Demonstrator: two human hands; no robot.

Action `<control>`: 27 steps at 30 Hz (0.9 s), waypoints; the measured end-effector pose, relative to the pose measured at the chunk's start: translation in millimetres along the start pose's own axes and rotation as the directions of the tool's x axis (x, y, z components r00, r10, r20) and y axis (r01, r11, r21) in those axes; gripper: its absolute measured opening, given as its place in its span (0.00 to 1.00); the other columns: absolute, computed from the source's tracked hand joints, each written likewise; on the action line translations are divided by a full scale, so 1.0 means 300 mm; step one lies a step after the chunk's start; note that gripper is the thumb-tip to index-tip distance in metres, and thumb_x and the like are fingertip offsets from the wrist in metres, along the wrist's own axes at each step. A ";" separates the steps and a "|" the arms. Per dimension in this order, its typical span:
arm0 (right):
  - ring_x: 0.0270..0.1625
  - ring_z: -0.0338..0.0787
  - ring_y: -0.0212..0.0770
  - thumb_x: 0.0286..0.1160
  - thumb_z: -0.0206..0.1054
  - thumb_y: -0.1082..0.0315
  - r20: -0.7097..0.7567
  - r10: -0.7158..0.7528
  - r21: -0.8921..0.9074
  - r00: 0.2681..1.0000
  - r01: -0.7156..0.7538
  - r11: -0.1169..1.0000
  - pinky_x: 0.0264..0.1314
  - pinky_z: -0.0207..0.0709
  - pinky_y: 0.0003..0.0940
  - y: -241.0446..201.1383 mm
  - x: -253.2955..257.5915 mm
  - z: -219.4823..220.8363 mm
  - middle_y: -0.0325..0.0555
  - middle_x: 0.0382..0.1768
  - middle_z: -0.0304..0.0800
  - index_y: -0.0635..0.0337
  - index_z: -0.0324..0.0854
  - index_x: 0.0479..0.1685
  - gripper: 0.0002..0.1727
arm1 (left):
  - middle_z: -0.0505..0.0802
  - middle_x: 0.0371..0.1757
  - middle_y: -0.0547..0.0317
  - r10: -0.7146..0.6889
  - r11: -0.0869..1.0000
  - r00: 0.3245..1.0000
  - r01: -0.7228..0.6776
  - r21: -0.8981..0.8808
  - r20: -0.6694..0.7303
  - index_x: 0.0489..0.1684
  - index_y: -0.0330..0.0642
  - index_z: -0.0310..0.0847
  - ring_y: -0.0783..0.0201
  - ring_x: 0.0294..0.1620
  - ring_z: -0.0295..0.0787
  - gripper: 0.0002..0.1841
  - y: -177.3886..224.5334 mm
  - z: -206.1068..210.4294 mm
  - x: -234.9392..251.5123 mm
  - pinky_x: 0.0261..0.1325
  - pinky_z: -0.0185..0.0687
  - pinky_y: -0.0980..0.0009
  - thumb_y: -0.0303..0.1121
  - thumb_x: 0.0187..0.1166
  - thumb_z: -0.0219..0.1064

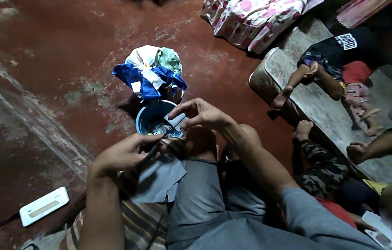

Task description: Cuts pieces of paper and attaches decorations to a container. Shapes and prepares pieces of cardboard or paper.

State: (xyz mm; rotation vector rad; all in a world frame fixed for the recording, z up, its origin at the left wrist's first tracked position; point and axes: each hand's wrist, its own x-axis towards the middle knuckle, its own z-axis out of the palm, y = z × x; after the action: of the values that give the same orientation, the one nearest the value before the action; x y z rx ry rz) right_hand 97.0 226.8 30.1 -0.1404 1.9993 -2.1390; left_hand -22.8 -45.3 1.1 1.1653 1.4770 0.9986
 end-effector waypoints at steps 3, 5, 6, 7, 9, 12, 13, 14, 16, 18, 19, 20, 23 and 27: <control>0.33 0.88 0.31 0.61 0.69 0.85 0.030 0.004 0.002 1.000 -0.004 1.000 0.33 0.84 0.26 0.005 -0.001 0.001 0.49 0.57 0.92 0.69 0.87 0.57 0.21 | 0.94 0.51 0.68 -0.003 1.000 1.000 0.003 -0.001 -0.011 0.78 0.44 0.78 0.77 0.46 0.90 0.27 -0.002 0.007 0.014 0.50 0.87 0.79 0.35 0.77 0.69; 0.37 0.89 0.30 0.61 0.70 0.85 0.061 -0.030 0.006 0.998 0.030 1.000 0.38 0.85 0.27 0.023 0.009 -0.007 0.49 0.57 0.92 0.70 0.86 0.57 0.21 | 0.94 0.50 0.69 0.014 1.000 1.000 -0.014 -0.014 -0.011 0.76 0.43 0.80 0.78 0.44 0.89 0.26 -0.007 0.010 0.020 0.48 0.86 0.81 0.34 0.76 0.70; 0.38 0.89 0.30 0.61 0.69 0.85 0.064 -0.040 0.011 0.997 0.039 0.999 0.39 0.85 0.27 0.028 0.011 -0.007 0.49 0.57 0.92 0.71 0.86 0.57 0.21 | 0.94 0.50 0.68 0.028 0.999 1.000 -0.028 -0.019 -0.009 0.75 0.43 0.80 0.79 0.44 0.89 0.25 -0.012 0.010 0.023 0.48 0.86 0.81 0.34 0.76 0.70; 0.40 0.89 0.30 0.60 0.69 0.85 0.067 -0.045 0.018 0.997 0.043 0.999 0.41 0.85 0.27 0.030 0.012 -0.009 0.50 0.57 0.92 0.71 0.86 0.57 0.21 | 0.94 0.51 0.68 0.041 0.999 0.999 -0.041 -0.022 -0.008 0.74 0.43 0.81 0.79 0.45 0.89 0.25 -0.016 0.011 0.025 0.48 0.86 0.81 0.35 0.76 0.70; 0.42 0.90 0.31 0.60 0.69 0.85 0.073 -0.046 0.026 0.996 0.044 0.999 0.43 0.86 0.28 0.031 0.012 -0.013 0.50 0.58 0.92 0.71 0.86 0.57 0.21 | 0.94 0.51 0.68 0.056 0.998 0.998 -0.056 -0.035 0.002 0.74 0.43 0.81 0.78 0.46 0.89 0.25 -0.021 0.011 0.026 0.49 0.86 0.81 0.36 0.76 0.70; 0.46 0.90 0.31 0.59 0.70 0.85 0.081 -0.061 0.017 0.995 0.059 0.998 0.47 0.86 0.27 0.026 0.013 -0.017 0.50 0.58 0.92 0.72 0.86 0.57 0.22 | 0.94 0.53 0.67 0.060 0.997 0.998 -0.058 -0.060 0.029 0.76 0.42 0.79 0.77 0.49 0.90 0.26 -0.026 0.008 0.024 0.52 0.87 0.80 0.35 0.77 0.70; 0.46 0.90 0.30 0.59 0.70 0.85 0.077 -0.066 0.007 0.995 0.065 0.998 0.47 0.84 0.26 0.026 0.014 -0.018 0.49 0.58 0.92 0.72 0.86 0.57 0.21 | 0.93 0.53 0.67 0.056 0.997 0.998 -0.055 -0.062 0.028 0.77 0.41 0.78 0.78 0.49 0.89 0.27 -0.024 0.008 0.024 0.52 0.86 0.80 0.35 0.76 0.69; 0.46 0.89 0.29 0.59 0.70 0.85 0.076 -0.068 -0.003 0.995 0.069 0.998 0.46 0.84 0.25 0.026 0.015 -0.019 0.49 0.57 0.92 0.72 0.86 0.57 0.21 | 0.94 0.53 0.68 0.059 0.996 0.998 -0.057 -0.067 0.028 0.78 0.41 0.77 0.78 0.48 0.89 0.28 -0.024 0.008 0.025 0.52 0.86 0.80 0.35 0.76 0.69; 0.48 0.89 0.29 0.58 0.70 0.85 0.075 -0.077 -0.030 0.994 0.079 0.996 0.48 0.83 0.26 0.023 0.015 -0.018 0.50 0.57 0.92 0.72 0.87 0.56 0.21 | 0.94 0.52 0.68 0.071 0.994 0.997 -0.068 -0.086 0.023 0.77 0.41 0.78 0.79 0.47 0.89 0.27 -0.026 0.012 0.026 0.51 0.86 0.81 0.34 0.75 0.69; 0.51 0.89 0.31 0.58 0.70 0.85 0.082 -0.081 -0.050 0.993 0.085 0.995 0.52 0.83 0.28 0.017 0.013 -0.020 0.50 0.58 0.92 0.72 0.86 0.56 0.21 | 0.93 0.52 0.69 0.071 0.992 0.997 -0.069 -0.102 0.014 0.77 0.41 0.78 0.80 0.46 0.88 0.27 -0.028 0.015 0.025 0.50 0.85 0.81 0.34 0.76 0.70; 0.52 0.89 0.32 0.58 0.69 0.85 0.085 -0.079 -0.054 0.993 0.084 0.995 0.53 0.83 0.28 0.016 0.013 -0.023 0.51 0.58 0.92 0.72 0.86 0.56 0.21 | 0.93 0.53 0.69 0.062 0.994 0.998 -0.060 -0.096 0.017 0.78 0.41 0.77 0.80 0.46 0.89 0.28 -0.028 0.015 0.025 0.50 0.86 0.81 0.34 0.76 0.70; 0.51 0.89 0.32 0.57 0.69 0.85 0.086 -0.078 -0.057 0.993 0.083 0.995 0.52 0.83 0.28 0.018 0.013 -0.027 0.51 0.58 0.92 0.72 0.87 0.56 0.22 | 0.93 0.53 0.69 0.049 0.994 0.999 -0.047 -0.094 0.018 0.78 0.41 0.77 0.80 0.46 0.88 0.28 -0.025 0.016 0.026 0.49 0.85 0.81 0.34 0.76 0.69; 0.51 0.90 0.32 0.57 0.69 0.86 0.102 -0.080 -0.035 0.992 0.084 0.996 0.53 0.84 0.28 0.017 0.012 -0.033 0.51 0.57 0.92 0.73 0.86 0.56 0.22 | 0.94 0.54 0.68 0.044 0.993 0.999 -0.041 -0.107 0.023 0.78 0.40 0.77 0.79 0.48 0.89 0.28 -0.024 0.017 0.032 0.51 0.85 0.81 0.34 0.76 0.70; 0.50 0.90 0.31 0.57 0.69 0.84 0.096 -0.069 -0.030 0.993 0.073 0.997 0.51 0.84 0.27 0.010 0.008 -0.031 0.50 0.57 0.92 0.72 0.86 0.57 0.22 | 0.94 0.52 0.69 0.037 0.994 0.999 -0.033 -0.100 0.036 0.75 0.40 0.80 0.80 0.47 0.89 0.25 -0.026 0.016 0.029 0.53 0.85 0.81 0.35 0.78 0.70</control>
State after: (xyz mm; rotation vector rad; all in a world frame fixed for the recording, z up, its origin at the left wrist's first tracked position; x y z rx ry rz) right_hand 92.8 235.2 26.2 -0.3169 2.0058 -2.0988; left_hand -20.1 -38.0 -8.9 1.1357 1.3660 1.0567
